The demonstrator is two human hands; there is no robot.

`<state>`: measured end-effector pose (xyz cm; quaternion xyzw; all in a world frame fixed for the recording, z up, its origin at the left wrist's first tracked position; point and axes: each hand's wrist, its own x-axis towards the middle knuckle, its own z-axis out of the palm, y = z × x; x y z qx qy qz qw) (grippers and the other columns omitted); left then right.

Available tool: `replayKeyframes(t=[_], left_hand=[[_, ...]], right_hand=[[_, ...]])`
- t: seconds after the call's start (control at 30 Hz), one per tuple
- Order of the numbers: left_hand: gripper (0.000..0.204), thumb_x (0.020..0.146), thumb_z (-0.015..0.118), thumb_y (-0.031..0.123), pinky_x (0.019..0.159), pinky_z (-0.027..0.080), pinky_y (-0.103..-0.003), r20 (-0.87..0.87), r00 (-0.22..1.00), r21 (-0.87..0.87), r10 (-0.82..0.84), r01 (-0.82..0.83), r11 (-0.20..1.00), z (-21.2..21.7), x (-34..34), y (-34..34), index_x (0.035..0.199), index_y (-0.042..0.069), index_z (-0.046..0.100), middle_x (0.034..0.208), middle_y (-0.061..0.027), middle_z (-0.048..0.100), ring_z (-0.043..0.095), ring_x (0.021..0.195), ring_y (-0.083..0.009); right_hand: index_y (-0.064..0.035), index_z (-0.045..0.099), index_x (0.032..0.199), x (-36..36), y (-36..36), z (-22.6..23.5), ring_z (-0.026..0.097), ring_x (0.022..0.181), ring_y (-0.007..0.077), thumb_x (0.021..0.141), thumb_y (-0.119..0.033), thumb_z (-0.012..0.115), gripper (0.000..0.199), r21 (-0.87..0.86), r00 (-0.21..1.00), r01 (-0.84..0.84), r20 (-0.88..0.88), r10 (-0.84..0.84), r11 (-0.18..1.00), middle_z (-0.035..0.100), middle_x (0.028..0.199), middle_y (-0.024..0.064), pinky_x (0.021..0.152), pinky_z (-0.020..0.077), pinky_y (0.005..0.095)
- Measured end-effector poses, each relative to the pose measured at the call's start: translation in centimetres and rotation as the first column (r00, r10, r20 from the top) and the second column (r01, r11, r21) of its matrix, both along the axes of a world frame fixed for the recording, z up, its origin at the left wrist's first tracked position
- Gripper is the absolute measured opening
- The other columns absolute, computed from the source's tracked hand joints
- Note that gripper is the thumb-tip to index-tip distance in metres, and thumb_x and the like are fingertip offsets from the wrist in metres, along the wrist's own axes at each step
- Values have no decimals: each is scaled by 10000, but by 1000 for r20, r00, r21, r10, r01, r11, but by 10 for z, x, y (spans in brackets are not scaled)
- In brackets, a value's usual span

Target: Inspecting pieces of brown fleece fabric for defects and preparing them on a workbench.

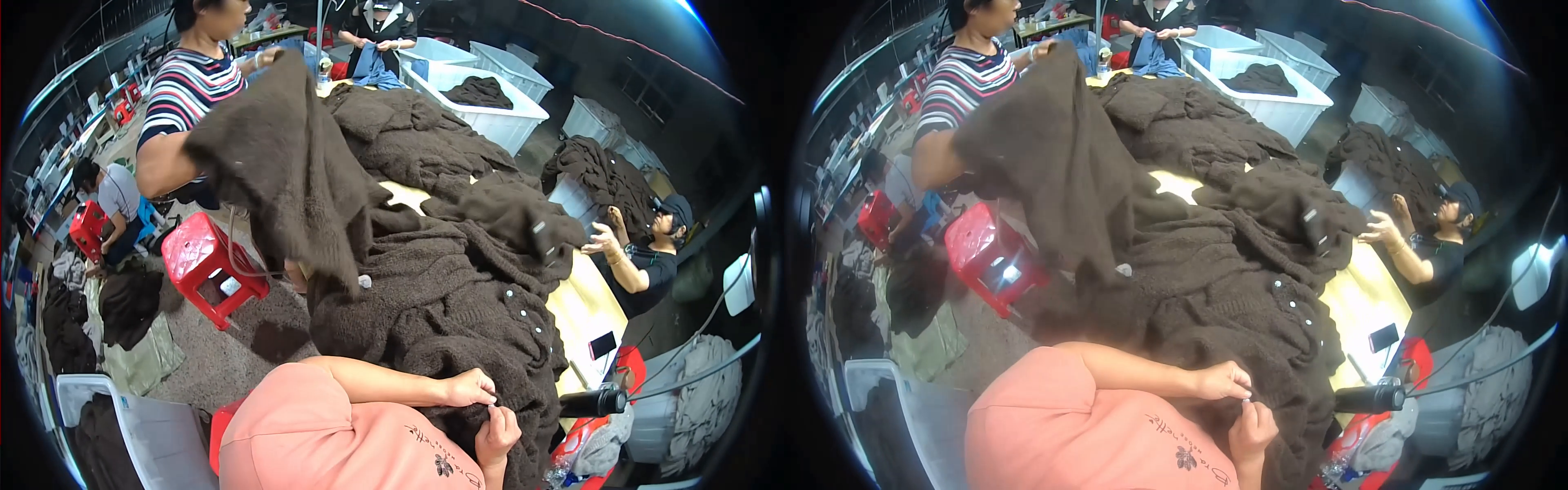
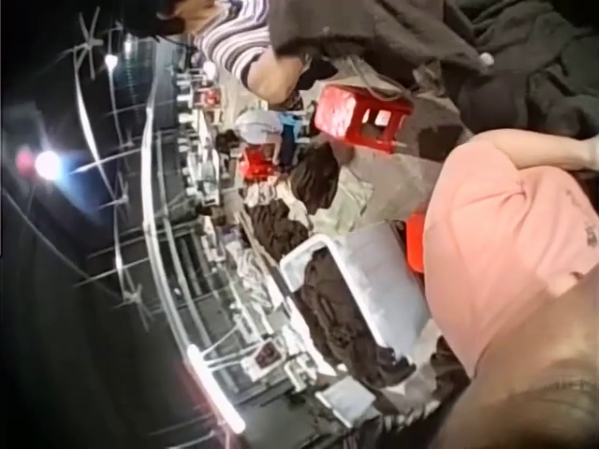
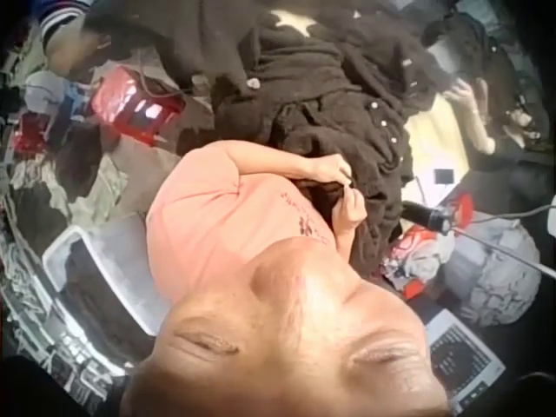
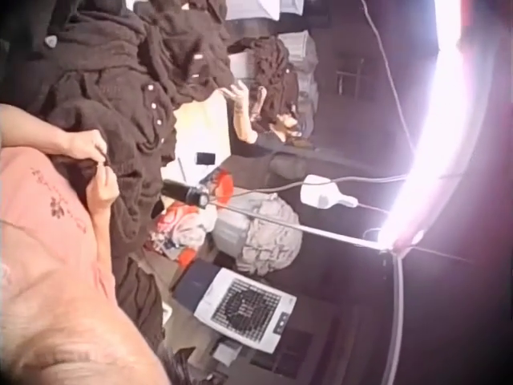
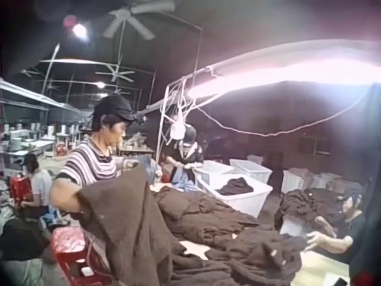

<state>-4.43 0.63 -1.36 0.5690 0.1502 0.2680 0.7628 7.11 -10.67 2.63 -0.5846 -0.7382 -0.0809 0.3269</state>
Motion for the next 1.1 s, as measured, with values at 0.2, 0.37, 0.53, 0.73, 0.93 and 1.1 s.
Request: replayKeyframes(t=[0.2, 0.37, 0.53, 0.73, 0.93, 1.1], left_hand=[[126, 748, 618, 69, 584, 434, -252, -60, 994, 55, 86, -83, 995, -5, -2, -4, 783, -49, 644, 662, -38, 616, 515, 642, -62], [139, 739, 610, 62, 638, 466, -280, -72, 983, 206, 170, -152, 967, -8, -1, -5, 824, -44, 644, 728, -107, 649, 578, 689, -106], [143, 739, 606, 64, 653, 471, -290, -71, 976, 275, 204, -177, 945, -14, 1, -8, 841, -33, 635, 743, -119, 646, 594, 708, -128], [146, 731, 606, 59, 657, 472, -295, -44, 974, 316, 223, -198, 928, -16, 1, -8, 850, -22, 630, 749, -126, 640, 596, 707, -133], [136, 728, 609, 47, 645, 473, -305, -74, 984, 286, 161, -134, 949, -9, -7, -8, 848, -14, 629, 749, -137, 640, 613, 703, -157], [126, 758, 598, 59, 671, 490, -321, -44, 992, 352, 119, -97, 931, -6, -10, -11, 857, -3, 644, 789, -146, 649, 641, 749, -232]], right_hand=[[13, 571, 831, -3, 11, -6, 560, 608, 327, 656, 100, 512, 204, 19, 997, 4, -72, -3, 1000, 557, 725, 156, 514, 455, 400], [18, 555, 815, -4, 9, -12, 565, 637, 338, 653, 121, 494, 201, -23, 991, 53, -123, -55, 998, 561, 723, 166, 553, 457, 398], [22, 550, 818, -5, 8, -17, 572, 673, 345, 648, 131, 484, 212, -24, 982, 79, -168, -82, 997, 570, 746, 171, 596, 468, 390], [16, 556, 798, -6, 11, -12, 584, 708, 329, 636, 139, 460, 225, -106, 955, 135, -250, -158, 985, 585, 786, 170, 639, 478, 367], [10, 573, 819, 4, 10, -12, 605, 758, 242, 622, 132, 442, 267, -242, 786, -25, -604, -131, 970, 617, 851, 151, 704, 478, 293], [33, 586, 836, 7, 1, -16, 559, 714, 120, 651, 112, 425, 258, -334, 622, 36, -730, -283, 942, 598, 796, 64, 650, 457, 237]])
